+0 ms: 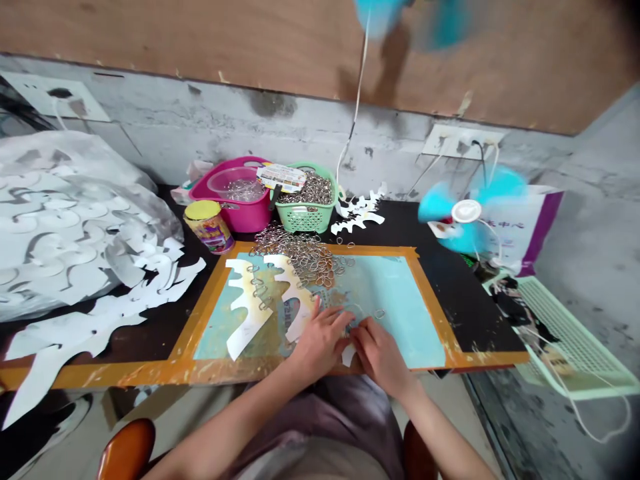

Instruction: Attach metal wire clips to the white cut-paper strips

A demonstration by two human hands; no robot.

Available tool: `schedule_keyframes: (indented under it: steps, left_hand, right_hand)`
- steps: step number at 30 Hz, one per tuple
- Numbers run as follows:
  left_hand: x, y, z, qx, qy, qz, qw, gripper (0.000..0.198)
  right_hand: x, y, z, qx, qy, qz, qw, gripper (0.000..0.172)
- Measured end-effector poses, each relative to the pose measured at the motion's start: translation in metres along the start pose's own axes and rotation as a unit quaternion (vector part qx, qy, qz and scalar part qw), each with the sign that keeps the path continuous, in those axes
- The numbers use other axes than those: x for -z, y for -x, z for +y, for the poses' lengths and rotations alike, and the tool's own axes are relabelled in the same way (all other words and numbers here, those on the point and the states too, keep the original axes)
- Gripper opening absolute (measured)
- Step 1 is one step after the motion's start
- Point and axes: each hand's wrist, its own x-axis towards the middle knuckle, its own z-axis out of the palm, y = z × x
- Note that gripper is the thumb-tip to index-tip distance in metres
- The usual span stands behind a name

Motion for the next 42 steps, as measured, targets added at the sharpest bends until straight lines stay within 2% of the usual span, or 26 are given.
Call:
schedule_keyframes:
  steps: [4, 6, 9, 12, 14, 17, 24, 27, 30, 32, 35, 39, 42]
  left_hand:
    - [0.0, 0.003, -0.005, -0.017, -0.02, -0.02, 0.999, 0.017]
    - [-0.003, 0.005, -0.008, -0.029, -0.027, -0.011, 0.999, 0.013]
    - [-0.008, 0.009, -0.008, -0.051, -0.046, 0.032, 0.997, 0.014]
    - [-0.009, 0.014, -0.004, -0.089, -0.091, 0.071, 0.989, 0.017]
    - [-0.007, 0.015, -0.002, -0.113, -0.116, 0.075, 0.984, 0.018]
    - [-0.005, 0.013, -0.003, -0.132, -0.104, 0.05, 0.984, 0.02]
    - [-0.003, 0.008, -0.008, -0.091, -0.061, 0.006, 0.994, 0.019]
    - [-0.003, 0.009, -0.009, -0.105, -0.069, 0.009, 0.992, 0.02]
    - [-0.003, 0.01, -0.011, -0.119, -0.079, 0.015, 0.99, 0.019]
    - [-0.004, 0.01, -0.011, -0.122, -0.09, 0.015, 0.988, 0.019]
    - [-0.006, 0.01, -0.01, -0.127, -0.112, 0.011, 0.985, 0.02]
    - [-0.004, 0.012, -0.005, -0.148, -0.121, 0.01, 0.981, 0.018]
    - [0.005, 0.012, -0.001, -0.139, -0.088, -0.019, 0.986, 0.024]
  right_hand:
    - [0.0, 0.005, 0.001, 0.008, -0.023, 0.002, 1.0, 0.017]
    - [0.005, 0.005, 0.001, 0.007, -0.067, 0.0, 0.998, 0.015]
    - [0.015, 0.002, 0.001, -0.006, -0.125, 0.0, 0.992, 0.02]
    - [0.021, -0.002, 0.004, 0.004, -0.111, -0.024, 0.994, 0.032]
    - [0.022, -0.004, 0.007, 0.023, -0.091, -0.043, 0.995, 0.027]
    - [0.02, -0.003, 0.009, 0.043, -0.061, -0.052, 0.996, 0.018]
    - [0.006, 0.012, 0.001, 0.029, 0.015, 0.025, 0.999, 0.023]
    - [0.006, 0.014, 0.001, 0.027, -0.009, 0.038, 0.999, 0.019]
    - [0.009, 0.014, 0.003, 0.01, -0.081, 0.059, 0.995, 0.016]
    - [0.012, 0.015, 0.004, -0.01, -0.128, 0.076, 0.989, 0.021]
    - [0.013, 0.017, 0.003, -0.007, -0.155, 0.072, 0.985, 0.037]
    - [0.009, 0.019, 0.004, 0.025, -0.136, 0.058, 0.989, 0.049]
    - [0.005, 0.018, 0.005, 0.026, -0.091, 0.052, 0.994, 0.053]
